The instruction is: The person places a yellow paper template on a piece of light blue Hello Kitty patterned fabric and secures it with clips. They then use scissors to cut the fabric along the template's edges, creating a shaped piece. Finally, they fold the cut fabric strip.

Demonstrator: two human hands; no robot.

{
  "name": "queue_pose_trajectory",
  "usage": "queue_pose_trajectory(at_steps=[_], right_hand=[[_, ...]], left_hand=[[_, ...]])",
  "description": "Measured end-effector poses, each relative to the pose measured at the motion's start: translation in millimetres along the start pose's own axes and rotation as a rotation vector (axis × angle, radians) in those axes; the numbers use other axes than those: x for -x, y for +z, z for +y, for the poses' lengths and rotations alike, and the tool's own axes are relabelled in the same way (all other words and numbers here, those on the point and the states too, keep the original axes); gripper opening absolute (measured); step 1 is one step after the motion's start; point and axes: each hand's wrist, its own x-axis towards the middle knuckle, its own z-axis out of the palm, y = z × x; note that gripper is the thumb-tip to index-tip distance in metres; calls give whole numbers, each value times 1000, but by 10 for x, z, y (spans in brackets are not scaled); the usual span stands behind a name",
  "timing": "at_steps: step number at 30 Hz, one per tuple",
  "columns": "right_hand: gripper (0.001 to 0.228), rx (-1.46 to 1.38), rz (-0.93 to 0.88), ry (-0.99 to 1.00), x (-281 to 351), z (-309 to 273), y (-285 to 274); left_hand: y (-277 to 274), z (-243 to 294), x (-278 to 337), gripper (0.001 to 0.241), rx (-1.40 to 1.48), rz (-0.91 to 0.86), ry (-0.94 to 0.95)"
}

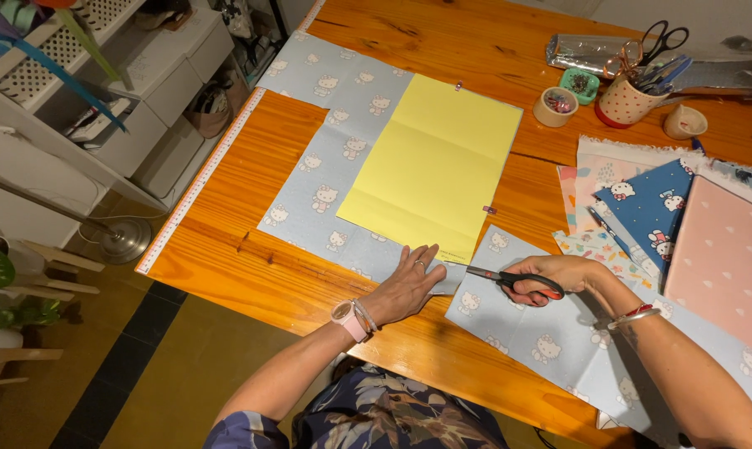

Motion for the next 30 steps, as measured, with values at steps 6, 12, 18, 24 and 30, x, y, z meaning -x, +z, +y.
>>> queue_pose_trajectory(at_steps=[6,12,18,24,30], right_hand=[[43,39,-52,-21,-177,-176,16],[42,59,-63,-15,-237,-268,38],[37,32,-58,-16,-236,-243,69],[38,65,-47,6,-251,-202,49],[40,69,-58,15,-269,-173,-54]], left_hand=[[105,-56,-35,39,44,31,12],[-224,62,-40,25,142,-72,-78],[-1651,565,-194,88,472,-391,-317],[-416,-1227,-826,37,-250,24,-50],[-974,-1015,-622,52,-207,-260,-126]])
